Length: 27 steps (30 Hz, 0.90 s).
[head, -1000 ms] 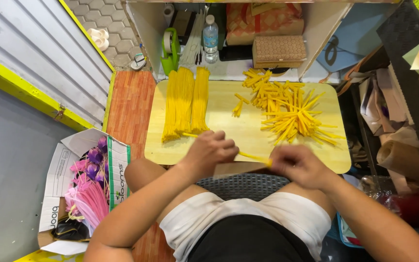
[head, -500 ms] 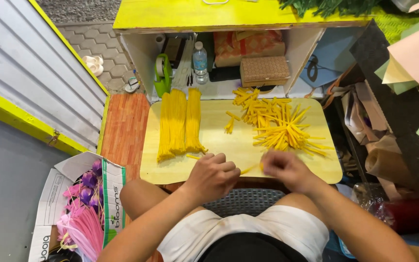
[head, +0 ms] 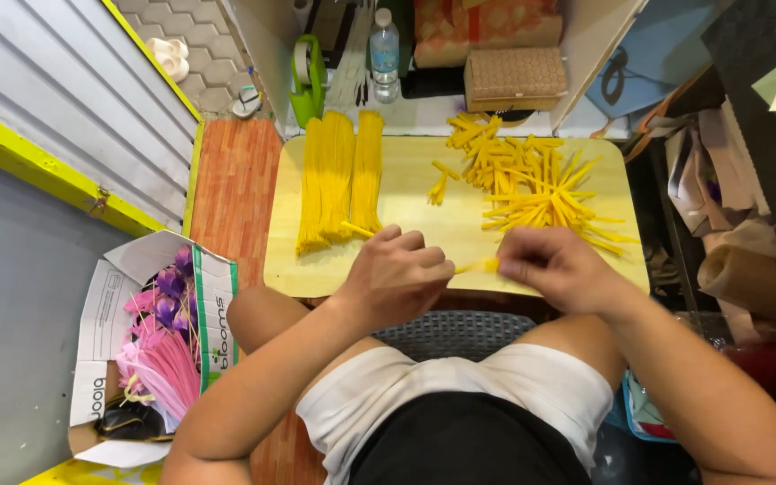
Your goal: The person sits cross-legged and repeatedly picks up yellow craft stems from a table. They fold each stem in half and tie it with a thin yellow string, then place the tied stem into a pile on the table.
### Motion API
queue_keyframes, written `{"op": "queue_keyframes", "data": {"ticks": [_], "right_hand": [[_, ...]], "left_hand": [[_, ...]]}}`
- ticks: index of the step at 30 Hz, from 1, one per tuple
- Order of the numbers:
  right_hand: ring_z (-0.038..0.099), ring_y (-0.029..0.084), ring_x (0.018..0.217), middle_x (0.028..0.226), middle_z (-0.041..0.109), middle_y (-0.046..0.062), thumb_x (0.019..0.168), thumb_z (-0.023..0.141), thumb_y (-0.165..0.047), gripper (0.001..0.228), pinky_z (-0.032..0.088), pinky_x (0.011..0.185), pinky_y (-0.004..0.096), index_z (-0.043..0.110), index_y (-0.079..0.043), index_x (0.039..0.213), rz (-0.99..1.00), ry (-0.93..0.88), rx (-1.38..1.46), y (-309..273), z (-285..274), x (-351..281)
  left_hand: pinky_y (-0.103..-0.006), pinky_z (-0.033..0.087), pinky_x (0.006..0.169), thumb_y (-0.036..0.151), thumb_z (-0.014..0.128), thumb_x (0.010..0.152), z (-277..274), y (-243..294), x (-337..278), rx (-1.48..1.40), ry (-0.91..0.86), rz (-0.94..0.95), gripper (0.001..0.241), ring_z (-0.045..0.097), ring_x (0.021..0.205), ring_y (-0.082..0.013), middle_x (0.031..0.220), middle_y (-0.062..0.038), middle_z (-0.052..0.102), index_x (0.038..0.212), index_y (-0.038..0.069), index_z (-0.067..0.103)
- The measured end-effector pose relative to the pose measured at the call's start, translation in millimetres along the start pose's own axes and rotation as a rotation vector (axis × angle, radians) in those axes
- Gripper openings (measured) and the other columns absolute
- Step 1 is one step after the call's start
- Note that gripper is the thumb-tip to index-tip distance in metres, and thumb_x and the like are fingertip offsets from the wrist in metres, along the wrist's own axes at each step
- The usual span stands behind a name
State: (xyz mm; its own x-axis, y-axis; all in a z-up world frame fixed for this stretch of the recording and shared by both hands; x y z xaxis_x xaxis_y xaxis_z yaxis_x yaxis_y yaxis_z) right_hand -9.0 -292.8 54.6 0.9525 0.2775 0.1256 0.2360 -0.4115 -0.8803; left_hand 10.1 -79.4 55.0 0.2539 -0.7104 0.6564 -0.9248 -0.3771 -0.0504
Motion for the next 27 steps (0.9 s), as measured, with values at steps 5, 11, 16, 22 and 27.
{"op": "queue_keyframes", "data": {"ticks": [5, 11, 16, 22, 27], "right_hand": [[0.059, 0.016, 0.058, 0.057, 0.060, -0.004, 0.093, 0.072, -0.025, 0.009, 0.044, 0.050, 0.030, 0.071, -0.021, 0.085, 0.066, 0.375, -0.471, 7, 6, -8], [0.068, 0.028, 0.063, 0.066, 0.061, -0.003, 0.080, 0.065, -0.021, 0.007, 0.052, 0.051, 0.043, 0.060, -0.024, 0.075, -0.345, -0.049, -0.945, -36, 16, -10], [0.072, 0.016, 0.061, 0.059, 0.067, 0.000, 0.086, 0.074, -0.016, 0.007, 0.056, 0.054, 0.034, 0.075, -0.019, 0.079, -0.144, -0.105, -0.205, -11, 13, 0], [0.069, 0.026, 0.060, 0.063, 0.068, 0.002, 0.091, 0.075, -0.021, 0.006, 0.052, 0.053, 0.037, 0.075, -0.017, 0.087, -0.043, 0.392, -0.478, -1, 18, -7], [0.072, 0.027, 0.066, 0.074, 0.067, 0.001, 0.079, 0.066, -0.015, 0.007, 0.056, 0.055, 0.040, 0.067, -0.020, 0.083, -0.317, -0.061, -1.224, -47, 36, -2]], "left_hand": [[-0.0356, 0.045, 0.065, 0.028, 0.063, 0.090, -1, -2, 2, 0.077, -0.086, -0.017, 0.020, 0.059, 0.070, -0.0203, 0.072, 0.002, 0.064, 0.074, 0.021, 0.071], [-0.0371, 0.045, 0.063, 0.025, 0.063, 0.089, -2, -15, 5, 0.056, -0.108, -0.011, 0.020, 0.061, 0.069, -0.0235, 0.071, 0.000, 0.065, 0.071, 0.019, 0.070], [-0.0344, 0.044, 0.062, 0.031, 0.062, 0.090, -10, -7, 5, -0.054, -0.066, -0.003, 0.019, 0.061, 0.070, -0.0216, 0.074, 0.002, 0.065, 0.075, 0.021, 0.069], [-0.0364, 0.046, 0.062, 0.025, 0.067, 0.082, 3, -8, -1, 0.064, -0.045, -0.018, 0.011, 0.058, 0.066, -0.0213, 0.071, 0.002, 0.063, 0.073, 0.020, 0.070], [-0.0380, 0.045, 0.064, 0.020, 0.067, 0.078, 8, -21, 0, 0.129, -0.105, 0.088, 0.007, 0.058, 0.067, -0.0227, 0.073, 0.001, 0.064, 0.075, 0.019, 0.073]]}}
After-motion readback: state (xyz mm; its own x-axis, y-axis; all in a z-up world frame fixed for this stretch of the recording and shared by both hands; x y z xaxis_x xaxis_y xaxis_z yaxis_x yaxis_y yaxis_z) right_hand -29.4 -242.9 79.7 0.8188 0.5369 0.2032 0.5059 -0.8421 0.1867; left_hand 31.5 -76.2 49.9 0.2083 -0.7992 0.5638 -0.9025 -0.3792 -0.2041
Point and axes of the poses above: each hand's wrist, its own x-axis towards the middle knuckle, its own z-axis out of the palm, y = z × x, the point moved 5 cm from there along x, towards the middle knuckle
